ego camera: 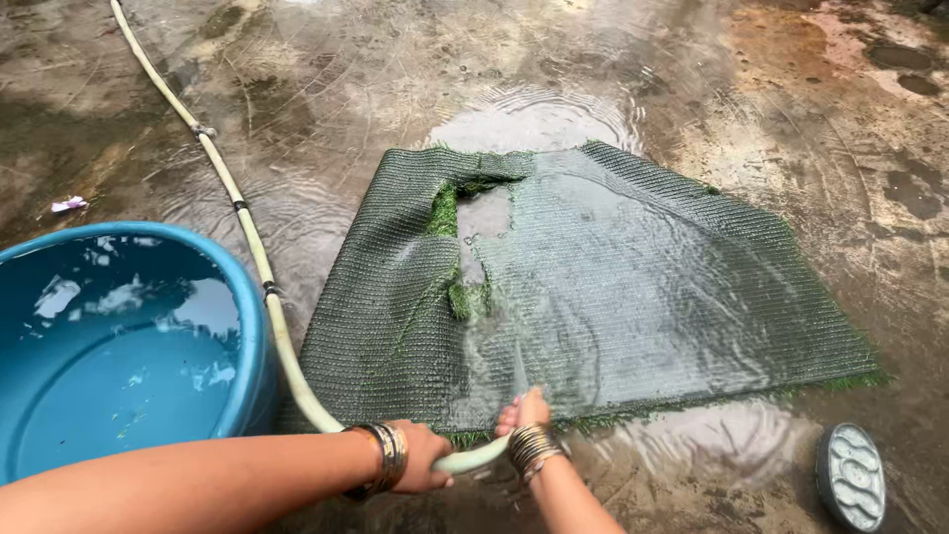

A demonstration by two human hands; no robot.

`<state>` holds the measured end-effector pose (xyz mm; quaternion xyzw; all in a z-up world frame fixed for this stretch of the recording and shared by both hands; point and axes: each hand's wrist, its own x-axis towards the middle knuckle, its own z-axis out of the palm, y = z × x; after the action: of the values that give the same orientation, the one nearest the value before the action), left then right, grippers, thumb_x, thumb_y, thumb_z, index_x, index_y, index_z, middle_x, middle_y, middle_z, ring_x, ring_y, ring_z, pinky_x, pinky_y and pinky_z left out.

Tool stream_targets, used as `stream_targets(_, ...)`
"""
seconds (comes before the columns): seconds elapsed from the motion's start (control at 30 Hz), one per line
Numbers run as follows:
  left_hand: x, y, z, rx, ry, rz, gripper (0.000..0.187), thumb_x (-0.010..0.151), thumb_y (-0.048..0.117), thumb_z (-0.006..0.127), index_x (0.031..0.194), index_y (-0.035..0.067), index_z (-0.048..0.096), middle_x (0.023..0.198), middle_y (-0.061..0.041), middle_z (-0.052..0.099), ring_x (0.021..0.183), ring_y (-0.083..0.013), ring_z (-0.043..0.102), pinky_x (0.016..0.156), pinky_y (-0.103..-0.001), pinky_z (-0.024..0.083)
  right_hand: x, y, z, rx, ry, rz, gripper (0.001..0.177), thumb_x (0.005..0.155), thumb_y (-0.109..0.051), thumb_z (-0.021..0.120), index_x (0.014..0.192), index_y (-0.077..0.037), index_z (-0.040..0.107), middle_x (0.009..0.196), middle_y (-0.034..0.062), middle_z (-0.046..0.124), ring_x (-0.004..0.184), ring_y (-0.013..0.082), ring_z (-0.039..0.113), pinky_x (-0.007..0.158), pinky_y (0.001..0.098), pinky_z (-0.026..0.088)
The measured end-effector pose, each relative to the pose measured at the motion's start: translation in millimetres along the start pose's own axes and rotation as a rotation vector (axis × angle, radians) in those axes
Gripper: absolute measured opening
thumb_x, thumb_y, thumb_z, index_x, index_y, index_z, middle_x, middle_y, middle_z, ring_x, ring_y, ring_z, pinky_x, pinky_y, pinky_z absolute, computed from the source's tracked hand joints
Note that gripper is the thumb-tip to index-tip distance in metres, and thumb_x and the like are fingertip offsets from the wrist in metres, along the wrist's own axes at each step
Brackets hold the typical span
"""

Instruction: The person washes a piece of artificial turf using a hose. They spray water over the green surface, turn the piece over to rinse the underside, and use their hands to move the turf and ensure all areas are rinsed.

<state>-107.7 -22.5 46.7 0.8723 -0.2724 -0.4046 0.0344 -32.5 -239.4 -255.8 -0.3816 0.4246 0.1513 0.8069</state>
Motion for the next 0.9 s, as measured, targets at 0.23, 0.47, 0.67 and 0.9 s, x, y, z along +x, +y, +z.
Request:
stream_targets(0.23, 5, 12, -30, -0.082, -0.204, -0.014, 0.048, 0.096, 0.050, 0.055, 0.116, 0.008, 0.069, 0.088, -0.016, 0.075, 0.079, -0.0305, 0.074, 0.077, -0.042, 0.060, 2, -16, 17, -0.326, -0.118, 0.205, 0.057, 0.101, -0.062, 0.031, 0.081, -0.010, 0.045, 0.054, 0.0015, 0.035, 0.039, 0.0153, 0.029, 0.036, 0.0342, 0.029)
stream_targets(0.47, 12, 10, -28, -0.210, -0.246, -0.096, 0.047, 0.096, 0.045, 0.054, 0.118, 0.006, 0.068, 0.078, -0.015, 0.074, 0.065, -0.0261, 0.073, 0.067, -0.040, 0.063, -9, -15, 6, -0.207, -0.046, 0.051, 0.058, 0.102, -0.061, 0.032, 0.083, -0.008, 0.048, 0.055, 0.0032, 0.038, 0.039, 0.0174, 0.034, 0.038, 0.0367, 0.032)
stream_targets(0.67, 34, 11, -30, -0.024, -0.039, 0.076, 0.048, 0.092, 0.048, 0.059, 0.114, 0.009, 0.073, 0.093, -0.016, 0.073, 0.090, -0.0327, 0.071, 0.085, -0.046, 0.055, -11, -58, 14, -0.187, -0.029, 0.063, 0.048, 0.099, -0.056, 0.032, 0.079, -0.013, 0.044, 0.055, 0.0026, 0.037, 0.041, 0.0184, 0.033, 0.038, 0.0365, 0.030)
stream_targets(0.9, 17, 17, -40, -0.063, -0.224, -0.039, 0.047, 0.089, 0.047, 0.059, 0.113, 0.007, 0.069, 0.101, -0.022, 0.077, 0.097, -0.0339, 0.076, 0.089, -0.043, 0.057, -24, -47, 20, -0.272, -0.036, 0.087, 0.045, 0.099, -0.051, 0.038, 0.079, -0.011, 0.045, 0.056, 0.0022, 0.035, 0.041, 0.0175, 0.034, 0.038, 0.0375, 0.032)
